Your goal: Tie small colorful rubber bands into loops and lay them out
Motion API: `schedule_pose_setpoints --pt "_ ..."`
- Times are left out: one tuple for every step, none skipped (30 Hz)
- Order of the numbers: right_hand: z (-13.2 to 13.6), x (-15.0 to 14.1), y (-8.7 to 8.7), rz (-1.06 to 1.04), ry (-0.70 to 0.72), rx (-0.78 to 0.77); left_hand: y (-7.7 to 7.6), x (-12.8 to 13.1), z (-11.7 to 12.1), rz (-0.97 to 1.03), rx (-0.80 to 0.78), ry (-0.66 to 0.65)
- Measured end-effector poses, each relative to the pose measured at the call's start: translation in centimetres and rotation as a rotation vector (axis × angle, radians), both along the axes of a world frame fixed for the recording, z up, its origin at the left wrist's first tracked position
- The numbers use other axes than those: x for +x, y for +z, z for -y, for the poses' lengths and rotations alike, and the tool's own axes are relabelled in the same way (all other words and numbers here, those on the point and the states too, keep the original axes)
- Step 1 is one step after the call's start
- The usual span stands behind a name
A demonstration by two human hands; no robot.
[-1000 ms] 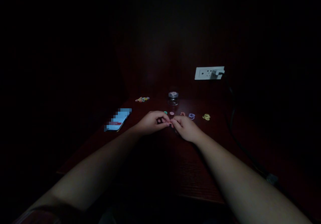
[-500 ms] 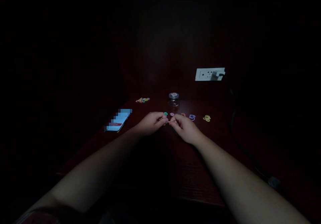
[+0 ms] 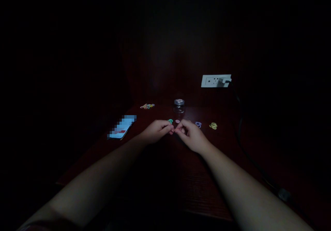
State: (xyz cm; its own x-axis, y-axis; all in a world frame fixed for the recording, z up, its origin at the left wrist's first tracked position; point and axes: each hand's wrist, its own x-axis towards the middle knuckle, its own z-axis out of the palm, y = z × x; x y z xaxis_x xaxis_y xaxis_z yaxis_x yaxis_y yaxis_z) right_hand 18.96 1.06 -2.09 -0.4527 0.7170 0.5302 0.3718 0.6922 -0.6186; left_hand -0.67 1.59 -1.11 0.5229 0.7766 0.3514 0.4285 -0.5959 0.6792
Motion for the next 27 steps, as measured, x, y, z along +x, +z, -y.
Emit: schedule_pose_setpoints --pt "-0.01 0.00 -0.01 -0.004 0.004 -0.004 -0.03 -0.02 0.02 0.010 0.017 -0.007" --pt "-0.01 -0.01 0.00 -0.005 0.006 -0.011 -0.05 -0.03 0.06 0.020 0.025 -0.009" --pt "0.00 -0.02 0.02 -0.007 0.004 -0.018 -0.06 -0.02 0.11 0.028 0.023 -0.007" --pt "0.01 -0.03 0.04 -0.007 0.002 -0.024 -0.05 0.00 0.18 0.031 0.016 -0.002" --pt "0.04 -0.05 0.07 -0.005 0.001 -0.027 -0.03 0.04 0.24 0.033 0.011 0.008" --pt "0.05 -0.06 0.10 -0.003 0.002 -0.029 -0.01 0.08 0.29 0.037 0.012 0.021" --pt "0.07 -0.08 0.12 -0.002 0.004 -0.032 0.01 0.12 0.33 0.045 0.019 0.035" --pt "0.07 -0.09 0.14 -0.001 0.008 -0.032 0.03 0.16 0.36 0.057 0.034 0.051" --pt "0.07 -0.09 0.15 -0.001 0.010 -0.032 0.04 0.19 0.36 0.069 0.052 0.066" --pt "0.06 -0.09 0.15 0.003 0.009 -0.032 0.04 0.21 0.34 0.080 0.069 0.080" --pt "0.03 -0.09 0.14 0.010 0.004 -0.031 0.03 0.21 0.31 0.087 0.082 0.090" --pt "0.00 -0.07 0.13 0.020 -0.005 -0.029 0.02 0.21 0.27 0.090 0.092 0.096" --pt "-0.05 -0.05 0.11 0.031 -0.012 -0.028 0.00 0.20 0.22 0.090 0.099 0.098" --pt "-0.10 -0.01 0.08 0.041 -0.018 -0.027 -0.02 0.20 0.17 0.090 0.104 0.096" --pt "-0.16 0.02 0.05 0.050 -0.022 -0.025 -0.04 0.19 0.14 0.089 0.108 0.090" --pt "-0.21 0.05 0.02 0.056 -0.021 -0.020 -0.05 0.19 0.12 0.089 0.110 0.085" --pt "-0.26 0.08 0.00 0.058 -0.019 -0.013 -0.05 0.19 0.11 0.091 0.109 0.081" --pt "-0.31 0.10 -0.01 0.059 -0.017 -0.007 -0.04 0.19 0.12 0.093 0.107 0.081" --pt "-0.34 0.10 -0.01 0.059 -0.016 -0.003 -0.03 0.20 0.15 0.095 0.103 0.081" --pt "-0.36 0.10 0.00 0.059 -0.019 -0.001 -0.01 0.21 0.20 0.097 0.098 0.082" --pt "-0.36 0.09 0.02 0.059 -0.023 0.000 0.02 0.23 0.25 0.099 0.093 0.084" --pt "-0.36 0.08 0.06 0.060 -0.029 0.002 0.04 0.24 0.30 0.101 0.088 0.084" --pt "-0.34 0.07 0.11 0.063 -0.037 0.004 0.06 0.25 0.35 0.101 0.085 0.081" --pt "-0.32 0.06 0.16 0.067 -0.047 0.007 0.08 0.26 0.39 0.101 0.083 0.078" --pt "-0.28 0.05 0.22 0.069 -0.057 0.007 0.10 0.27 0.43 0.102 0.083 0.076" --pt "-0.23 0.05 0.27 0.069 -0.065 0.005 0.10 0.29 0.45 0.104 0.084 0.074" --pt "-0.18 0.04 0.32 0.065 -0.069 0.002 0.11 0.31 0.46 0.109 0.083 0.075"
